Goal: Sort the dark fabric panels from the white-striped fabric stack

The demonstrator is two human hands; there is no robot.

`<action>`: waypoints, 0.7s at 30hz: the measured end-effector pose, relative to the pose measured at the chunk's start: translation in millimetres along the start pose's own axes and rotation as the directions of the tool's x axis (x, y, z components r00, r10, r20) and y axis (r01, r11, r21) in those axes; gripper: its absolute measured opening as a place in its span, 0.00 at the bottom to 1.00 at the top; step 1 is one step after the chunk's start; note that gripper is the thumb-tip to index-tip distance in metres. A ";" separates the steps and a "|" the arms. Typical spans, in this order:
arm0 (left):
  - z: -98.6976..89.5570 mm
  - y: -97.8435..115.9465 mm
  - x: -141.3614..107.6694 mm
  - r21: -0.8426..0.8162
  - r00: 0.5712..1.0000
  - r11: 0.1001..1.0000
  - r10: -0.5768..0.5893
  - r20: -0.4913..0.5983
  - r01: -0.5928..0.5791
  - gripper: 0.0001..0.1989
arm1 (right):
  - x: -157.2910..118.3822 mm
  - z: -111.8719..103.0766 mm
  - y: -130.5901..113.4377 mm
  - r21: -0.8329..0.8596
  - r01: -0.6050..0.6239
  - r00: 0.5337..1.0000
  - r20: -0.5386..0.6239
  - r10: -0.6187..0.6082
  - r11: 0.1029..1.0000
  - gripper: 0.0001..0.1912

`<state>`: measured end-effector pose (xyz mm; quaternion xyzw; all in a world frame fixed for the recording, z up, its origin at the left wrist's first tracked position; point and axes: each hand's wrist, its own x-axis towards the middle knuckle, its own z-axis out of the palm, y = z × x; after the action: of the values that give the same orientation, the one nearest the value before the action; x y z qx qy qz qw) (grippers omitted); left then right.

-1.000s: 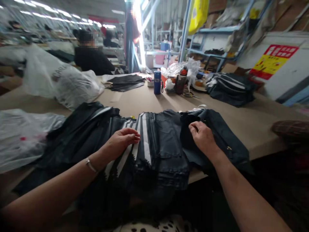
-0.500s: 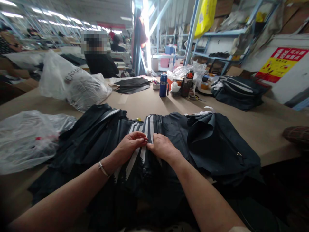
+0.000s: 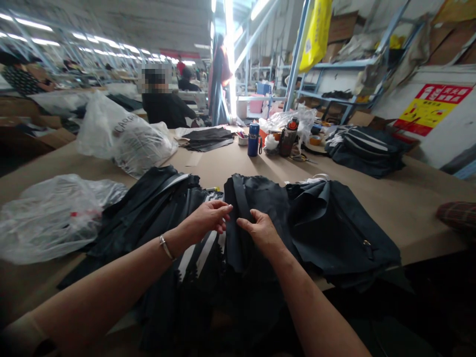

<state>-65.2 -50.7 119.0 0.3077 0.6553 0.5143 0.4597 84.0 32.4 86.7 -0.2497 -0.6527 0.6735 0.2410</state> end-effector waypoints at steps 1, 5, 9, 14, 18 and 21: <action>-0.5 1.1 0.5 0.023 1.000 0.999 -0.030 0.006 0.030 0.13 | -3.9 4.1 -2.7 0.137 -0.014 1.000 0.002 0.014 0.990 0.18; -6.7 4.3 3.9 0.051 0.995 0.999 -0.014 -0.096 0.019 0.14 | -14.4 10.4 -17.4 0.391 0.050 0.987 -0.163 0.015 0.919 0.15; -9.9 10.6 0.0 -0.048 0.978 0.992 0.104 -0.179 -0.115 0.13 | -23.4 5.4 -30.5 0.349 0.127 0.975 -0.216 -0.052 0.928 0.13; 8.0 16.9 -14.8 -0.341 0.983 0.934 -0.047 0.179 0.107 0.15 | -29.0 2.1 -28.5 -0.049 0.028 1.000 -0.003 -0.028 0.998 0.15; 20.0 23.7 -21.8 -0.441 0.994 0.893 -0.046 0.104 0.087 0.12 | -22.5 -8.1 -23.6 -0.117 0.079 0.997 0.003 -0.079 0.990 0.14; 23.6 34.8 -35.1 -0.465 0.989 0.881 -0.025 0.144 0.090 0.11 | -18.0 -21.3 -23.0 -0.115 0.110 0.994 0.041 -0.106 0.987 0.17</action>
<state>-32.3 -62.5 161.1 0.2012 0.4876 0.6222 0.5784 111.5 37.5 109.6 -0.2159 -0.7076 0.6244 0.2505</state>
